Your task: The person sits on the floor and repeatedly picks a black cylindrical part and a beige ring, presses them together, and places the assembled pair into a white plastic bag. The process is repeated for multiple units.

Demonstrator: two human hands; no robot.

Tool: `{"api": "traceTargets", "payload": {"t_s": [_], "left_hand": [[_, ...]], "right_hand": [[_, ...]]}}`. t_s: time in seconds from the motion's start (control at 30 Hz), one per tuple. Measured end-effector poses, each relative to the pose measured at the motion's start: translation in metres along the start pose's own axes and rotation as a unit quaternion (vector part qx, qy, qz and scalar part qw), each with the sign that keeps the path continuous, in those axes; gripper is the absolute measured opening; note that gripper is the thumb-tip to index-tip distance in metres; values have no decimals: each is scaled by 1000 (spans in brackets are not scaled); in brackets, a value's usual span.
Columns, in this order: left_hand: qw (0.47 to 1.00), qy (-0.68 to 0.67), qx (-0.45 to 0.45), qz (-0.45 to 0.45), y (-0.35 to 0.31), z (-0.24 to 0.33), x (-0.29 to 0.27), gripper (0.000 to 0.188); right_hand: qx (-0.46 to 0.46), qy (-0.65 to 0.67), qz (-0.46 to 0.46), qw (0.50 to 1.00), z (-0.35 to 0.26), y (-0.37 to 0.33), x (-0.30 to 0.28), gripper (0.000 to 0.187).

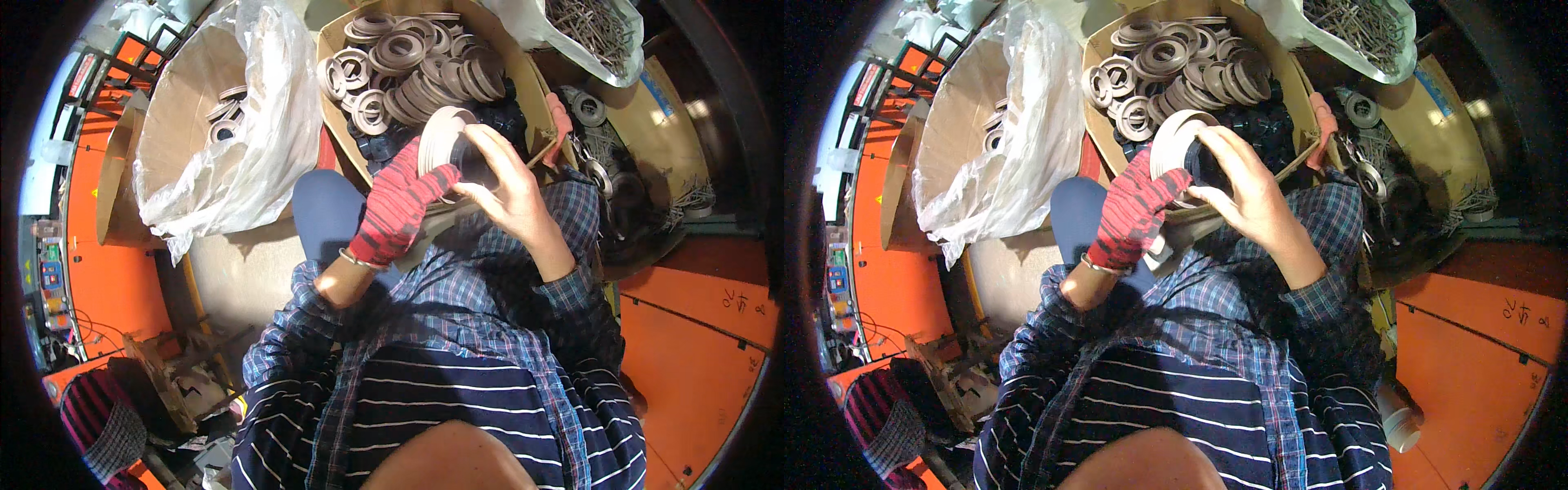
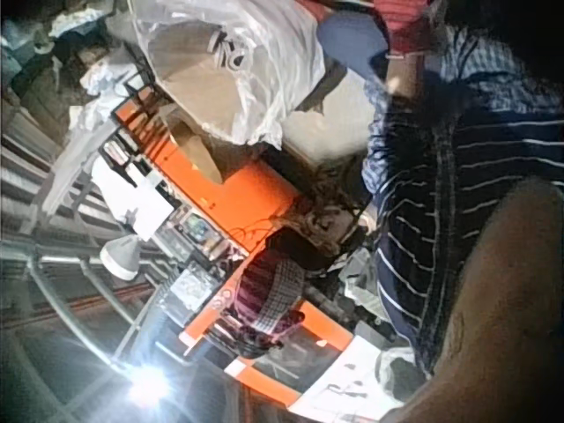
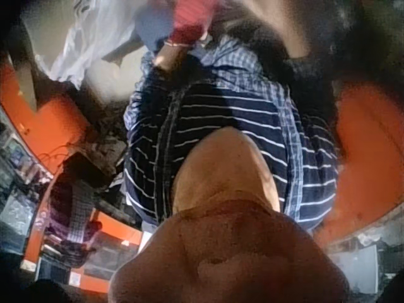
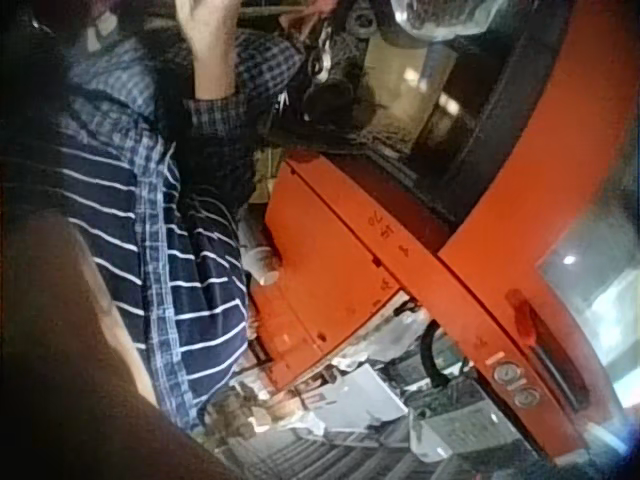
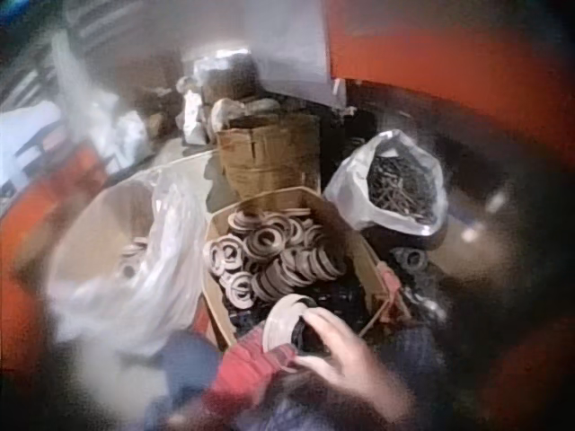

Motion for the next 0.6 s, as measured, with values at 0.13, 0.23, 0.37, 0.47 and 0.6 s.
{"api": "traceTargets", "payload": {"t_s": [0.13,0.23,0.37,0.47,0.6], "left_hand": [[994,102,-10,32,-16,8,16,59],[948,235,208,-42,-21,13,19,68],[996,-83,-43,9,-25,-14,1,63],[957,251,139,-42,-30,4,5,54],[971,195,140,2,-39,5,17,63]], "right_hand": [[214,344,-7,914,21,-9,14,59],[380,579,-53,720,29,-20,28,56],[247,62,-20,967,18,-18,11,84],[12,-62,48,997,-4,-18,8,72],[271,311,23,911,17,-25,24,32]]}}
Point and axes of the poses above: each hand's wrist, its own y-axis towards the middle knuckle, its own x-axis out of the palm, z = x × y, the point moved 4 cm from there along y, towards the middle knuckle, and after that the axes turned 11 degrees about x, right-handed, at the moved point
